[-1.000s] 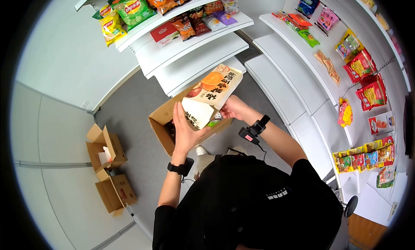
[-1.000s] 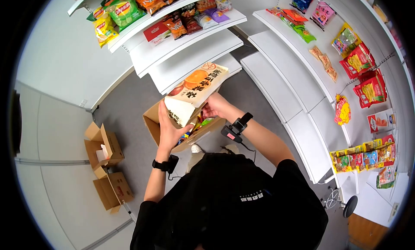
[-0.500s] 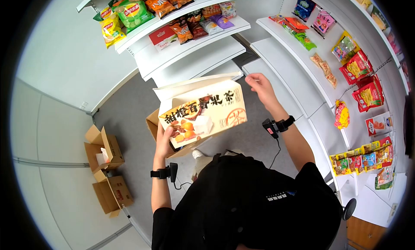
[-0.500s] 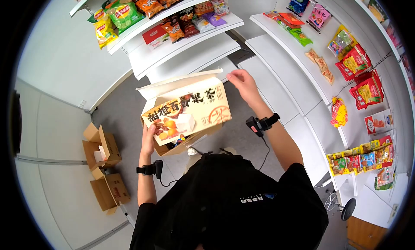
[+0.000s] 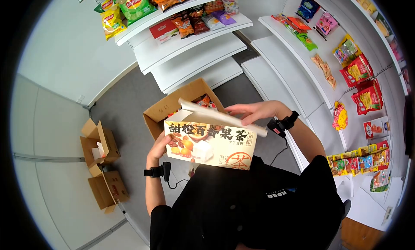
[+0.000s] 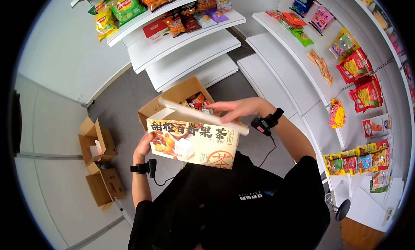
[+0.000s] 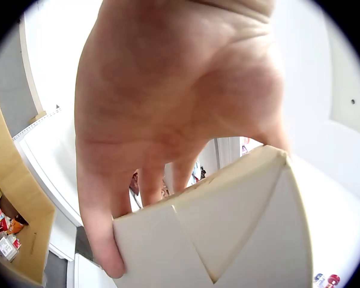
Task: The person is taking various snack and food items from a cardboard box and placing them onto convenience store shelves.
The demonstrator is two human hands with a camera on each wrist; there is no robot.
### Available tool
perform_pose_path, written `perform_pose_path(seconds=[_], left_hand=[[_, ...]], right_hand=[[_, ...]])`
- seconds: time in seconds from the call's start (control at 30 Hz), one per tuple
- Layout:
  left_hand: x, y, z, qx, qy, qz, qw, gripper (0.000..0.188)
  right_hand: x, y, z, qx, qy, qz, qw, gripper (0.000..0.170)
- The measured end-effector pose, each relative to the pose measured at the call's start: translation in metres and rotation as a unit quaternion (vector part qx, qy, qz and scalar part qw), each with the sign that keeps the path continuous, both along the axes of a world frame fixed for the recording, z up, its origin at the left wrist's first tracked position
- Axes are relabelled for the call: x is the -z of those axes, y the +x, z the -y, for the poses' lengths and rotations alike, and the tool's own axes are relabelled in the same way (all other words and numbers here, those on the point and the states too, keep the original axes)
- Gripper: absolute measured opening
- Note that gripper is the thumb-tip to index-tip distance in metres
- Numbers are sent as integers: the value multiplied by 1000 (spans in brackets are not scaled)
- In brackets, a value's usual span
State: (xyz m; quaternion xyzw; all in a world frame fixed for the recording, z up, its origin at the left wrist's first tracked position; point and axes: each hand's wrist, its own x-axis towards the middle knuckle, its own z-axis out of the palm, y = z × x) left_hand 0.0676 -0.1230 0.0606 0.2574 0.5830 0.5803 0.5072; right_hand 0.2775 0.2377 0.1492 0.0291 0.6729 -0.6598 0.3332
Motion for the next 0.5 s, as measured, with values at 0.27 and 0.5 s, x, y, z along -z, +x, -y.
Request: perform_pose_path(seconds=[0.27, 0.5], left_hand=[[-19, -2, -21, -1, 52, 46, 998, 99], [-41, -7, -28, 19, 57, 25, 998, 99]], right_hand=[[-12, -13, 29, -2, 31, -100, 995, 82], [-43, -17, 37, -15, 66, -70, 995, 80]])
